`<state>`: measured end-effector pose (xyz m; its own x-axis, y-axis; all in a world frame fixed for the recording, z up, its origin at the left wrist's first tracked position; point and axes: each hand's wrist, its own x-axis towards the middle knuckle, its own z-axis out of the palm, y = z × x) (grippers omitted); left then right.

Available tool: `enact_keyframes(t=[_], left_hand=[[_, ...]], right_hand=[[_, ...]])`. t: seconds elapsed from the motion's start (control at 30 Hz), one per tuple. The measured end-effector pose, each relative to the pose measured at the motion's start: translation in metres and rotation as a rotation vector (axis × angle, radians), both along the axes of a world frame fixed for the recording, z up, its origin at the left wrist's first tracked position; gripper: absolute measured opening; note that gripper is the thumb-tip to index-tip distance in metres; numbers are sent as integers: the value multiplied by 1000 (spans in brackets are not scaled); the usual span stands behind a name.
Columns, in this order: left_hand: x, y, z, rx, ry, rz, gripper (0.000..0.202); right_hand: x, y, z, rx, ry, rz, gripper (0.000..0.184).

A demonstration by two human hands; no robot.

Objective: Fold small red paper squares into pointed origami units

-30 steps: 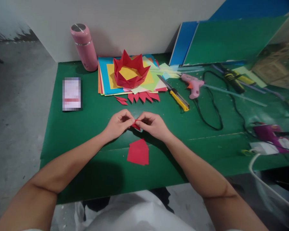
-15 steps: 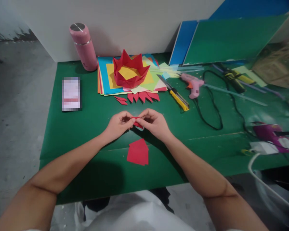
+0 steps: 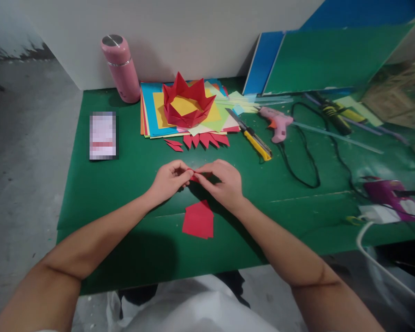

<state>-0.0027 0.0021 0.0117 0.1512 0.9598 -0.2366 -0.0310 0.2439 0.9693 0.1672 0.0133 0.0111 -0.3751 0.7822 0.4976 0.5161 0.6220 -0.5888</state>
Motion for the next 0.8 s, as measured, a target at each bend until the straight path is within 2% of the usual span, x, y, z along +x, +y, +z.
enact_keyframes(t=[0.13,0.23,0.57,0.8], left_hand=[[-2,1,2,-40,-39,1,19],[-4,3,2,-63,-55,-24,18],[-6,4,0,-14,-53,-92,15],[-4,3,-2,13,-11,-89,13]], right_hand=[[3,2,-3,139,-68,63,9],[4,3,-3,181,-119,67,11],[5,2,-4,201,-135,111,10],[4,1,-4,91,-85,101,10]])
